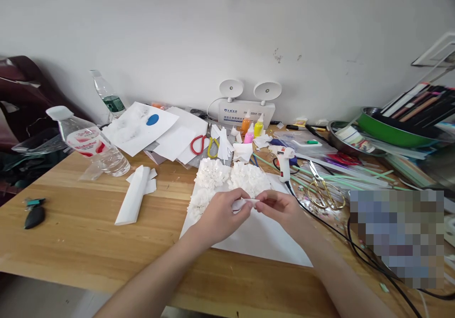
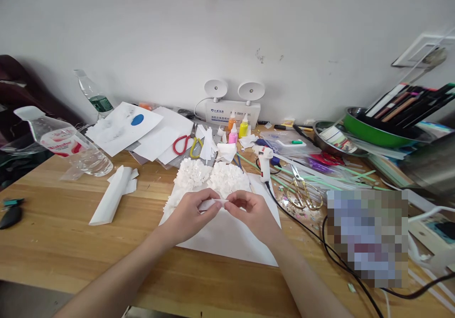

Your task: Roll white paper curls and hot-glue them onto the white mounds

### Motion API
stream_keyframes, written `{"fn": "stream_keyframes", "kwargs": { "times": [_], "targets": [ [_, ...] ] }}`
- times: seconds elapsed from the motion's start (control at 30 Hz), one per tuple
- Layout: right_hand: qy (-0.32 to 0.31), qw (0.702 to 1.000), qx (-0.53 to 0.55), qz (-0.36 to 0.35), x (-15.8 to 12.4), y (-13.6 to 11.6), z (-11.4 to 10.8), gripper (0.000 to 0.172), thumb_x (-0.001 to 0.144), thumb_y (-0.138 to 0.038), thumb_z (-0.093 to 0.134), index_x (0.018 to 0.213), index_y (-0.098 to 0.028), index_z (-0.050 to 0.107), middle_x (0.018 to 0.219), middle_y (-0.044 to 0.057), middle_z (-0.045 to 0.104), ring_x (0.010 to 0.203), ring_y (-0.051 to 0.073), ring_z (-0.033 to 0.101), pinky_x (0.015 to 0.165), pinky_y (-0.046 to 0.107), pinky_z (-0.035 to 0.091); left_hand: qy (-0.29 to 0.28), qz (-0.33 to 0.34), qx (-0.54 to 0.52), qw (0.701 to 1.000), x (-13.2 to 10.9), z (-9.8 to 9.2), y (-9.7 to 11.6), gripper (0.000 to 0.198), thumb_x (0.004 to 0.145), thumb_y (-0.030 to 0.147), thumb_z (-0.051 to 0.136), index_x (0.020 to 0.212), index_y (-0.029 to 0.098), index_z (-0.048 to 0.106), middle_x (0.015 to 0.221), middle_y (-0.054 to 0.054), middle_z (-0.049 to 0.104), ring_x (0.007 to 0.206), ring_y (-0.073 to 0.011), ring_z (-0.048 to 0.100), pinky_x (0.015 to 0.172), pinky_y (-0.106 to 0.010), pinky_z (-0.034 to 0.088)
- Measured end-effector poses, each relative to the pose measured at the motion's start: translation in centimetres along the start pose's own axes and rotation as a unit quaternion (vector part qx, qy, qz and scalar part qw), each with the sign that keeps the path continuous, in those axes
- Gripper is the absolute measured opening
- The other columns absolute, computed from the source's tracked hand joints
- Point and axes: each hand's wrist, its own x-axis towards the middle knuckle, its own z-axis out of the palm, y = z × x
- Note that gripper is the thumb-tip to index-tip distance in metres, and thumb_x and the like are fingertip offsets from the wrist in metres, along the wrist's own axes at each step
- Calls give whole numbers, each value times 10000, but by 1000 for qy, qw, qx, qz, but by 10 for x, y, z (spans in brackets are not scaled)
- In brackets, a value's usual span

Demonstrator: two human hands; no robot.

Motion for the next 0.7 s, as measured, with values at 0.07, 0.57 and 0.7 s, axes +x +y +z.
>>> {"fn": "stream_keyframes", "kwargs": {
  "times": [0.07,0.57,0.7],
  "targets": [
    [4,1000,-1,0,0,2,0,181,672,-359,665,718,-195,606,712,2,569,696,138,519,656,269,426,6,8,9,1000,0,1,-1,194,808,285,432,806,190,601,670,3,615,583,-122,501,529,-216,356],
    [9,1000,-16,-21,1,1,1,140,697,-326,646,710,-195,597,715,5,548,705,138,507,666,267,425,37,27,42,998,1,3,-6,133,799,239,456,774,184,574,707,3,629,649,-135,552,598,-231,402],
    [-1,999,-13,-34,-1,1,2,115,704,-313,642,701,-203,606,706,5,549,710,138,501,669,268,422,44,36,46,997,2,5,-8,133,804,227,446,772,176,565,732,-5,626,670,-136,554,619,-237,408]
  ]
}}
